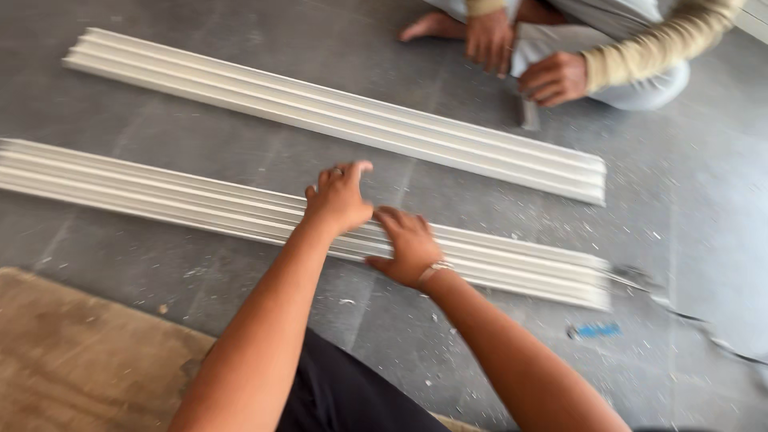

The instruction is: The person sits on the floor and assembles long white plastic moldings. They use a utility knife to trim the ends of the moldings and a wire to bundle them together. Another person is also present, working on similar moldings nearby.

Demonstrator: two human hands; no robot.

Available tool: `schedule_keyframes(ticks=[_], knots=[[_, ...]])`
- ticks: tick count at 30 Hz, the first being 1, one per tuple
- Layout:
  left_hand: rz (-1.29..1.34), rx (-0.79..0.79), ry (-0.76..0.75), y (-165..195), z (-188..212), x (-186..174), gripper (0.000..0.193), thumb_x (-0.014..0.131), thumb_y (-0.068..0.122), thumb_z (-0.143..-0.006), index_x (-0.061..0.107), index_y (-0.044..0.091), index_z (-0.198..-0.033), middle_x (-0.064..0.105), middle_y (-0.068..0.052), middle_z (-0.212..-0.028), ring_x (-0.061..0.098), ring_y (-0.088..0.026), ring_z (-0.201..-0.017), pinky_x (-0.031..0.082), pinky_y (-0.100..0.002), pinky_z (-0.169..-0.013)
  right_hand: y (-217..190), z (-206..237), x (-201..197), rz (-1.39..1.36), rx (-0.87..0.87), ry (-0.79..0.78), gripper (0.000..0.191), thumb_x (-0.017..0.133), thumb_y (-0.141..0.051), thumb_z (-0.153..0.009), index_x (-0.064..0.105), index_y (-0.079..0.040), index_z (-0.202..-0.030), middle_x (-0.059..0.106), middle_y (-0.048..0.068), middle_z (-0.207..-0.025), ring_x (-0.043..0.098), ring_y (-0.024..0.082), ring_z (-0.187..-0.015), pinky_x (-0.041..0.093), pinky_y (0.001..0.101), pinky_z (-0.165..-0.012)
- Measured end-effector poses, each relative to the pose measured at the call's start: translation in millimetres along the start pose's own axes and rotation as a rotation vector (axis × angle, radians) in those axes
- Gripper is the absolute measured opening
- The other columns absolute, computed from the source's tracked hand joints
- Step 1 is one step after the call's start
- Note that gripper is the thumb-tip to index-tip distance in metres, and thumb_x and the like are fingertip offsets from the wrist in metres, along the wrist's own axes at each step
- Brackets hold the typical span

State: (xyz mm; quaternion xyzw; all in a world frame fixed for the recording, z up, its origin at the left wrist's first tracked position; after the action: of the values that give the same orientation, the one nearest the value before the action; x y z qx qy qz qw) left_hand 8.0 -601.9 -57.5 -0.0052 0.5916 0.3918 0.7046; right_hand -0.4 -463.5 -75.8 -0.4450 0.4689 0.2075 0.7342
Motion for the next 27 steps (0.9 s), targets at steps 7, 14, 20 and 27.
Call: schedule_keyframes(ticks=[7,14,20,27], knots=[[-0.455,0.153,-0.385,39.9,45.4,85.9,0.117,0.090,0.031,-0.069,0.014,0.026,-0.159,0.017,-0.006,-0.167,0.015,-0.029,-0.154,0.016,-0.067,-0.120,141.9,105.4,-39.3,0.117,0.420,-0.080,0.085,0.078,-0.054,-0.080,0.043,-0.026,-0.151,0.032,0.008,-0.162,0.030,0.034,-0.147,0.027,0.0519,-0.120],[-0.617,0.229,-0.285,68.8,46.8,106.7,0.104,0.083,0.011,-0.075,0.026,0.018,-0.162,0.036,-0.012,-0.163,0.037,-0.028,-0.148,0.027,-0.069,-0.118,240.1,204.6,-56.9,0.020,0.521,0.201,0.057,0.073,-0.044,-0.087,0.060,-0.018,-0.135,0.058,0.012,-0.141,0.059,0.032,-0.125,0.047,0.0443,-0.106],[-0.574,0.186,-0.242,68.6,74.6,116.7,0.114,0.092,0.032,-0.072,0.022,0.019,-0.160,0.021,-0.011,-0.166,0.021,-0.036,-0.153,0.025,-0.074,-0.113,220.4,179.8,-31.5,-0.088,0.476,0.311,0.028,0.066,-0.035,-0.092,0.077,-0.015,-0.109,0.077,0.006,-0.108,0.074,0.027,-0.097,0.057,0.0398,-0.089],[-0.310,0.089,-0.220,57.0,78.1,117.2,0.094,0.088,0.043,-0.074,0.039,0.033,-0.153,0.016,-0.005,-0.170,0.007,-0.038,-0.157,0.022,-0.079,-0.112,204.6,176.0,-32.1,0.025,0.420,0.368,0.024,0.062,-0.034,-0.099,0.077,-0.016,-0.102,0.078,0.006,-0.104,0.074,0.027,-0.095,0.058,0.0412,-0.084]])
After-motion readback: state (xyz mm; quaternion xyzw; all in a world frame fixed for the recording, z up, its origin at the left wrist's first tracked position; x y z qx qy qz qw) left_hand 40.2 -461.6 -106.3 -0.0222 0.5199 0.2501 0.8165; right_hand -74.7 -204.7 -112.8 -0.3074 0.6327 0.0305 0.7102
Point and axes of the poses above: each hand's wrist, its own z-axis away from the middle knuckle, its own x-axis out of the palm, y = z × x, the point moved 10 cm from there along -z, towards the middle knuckle
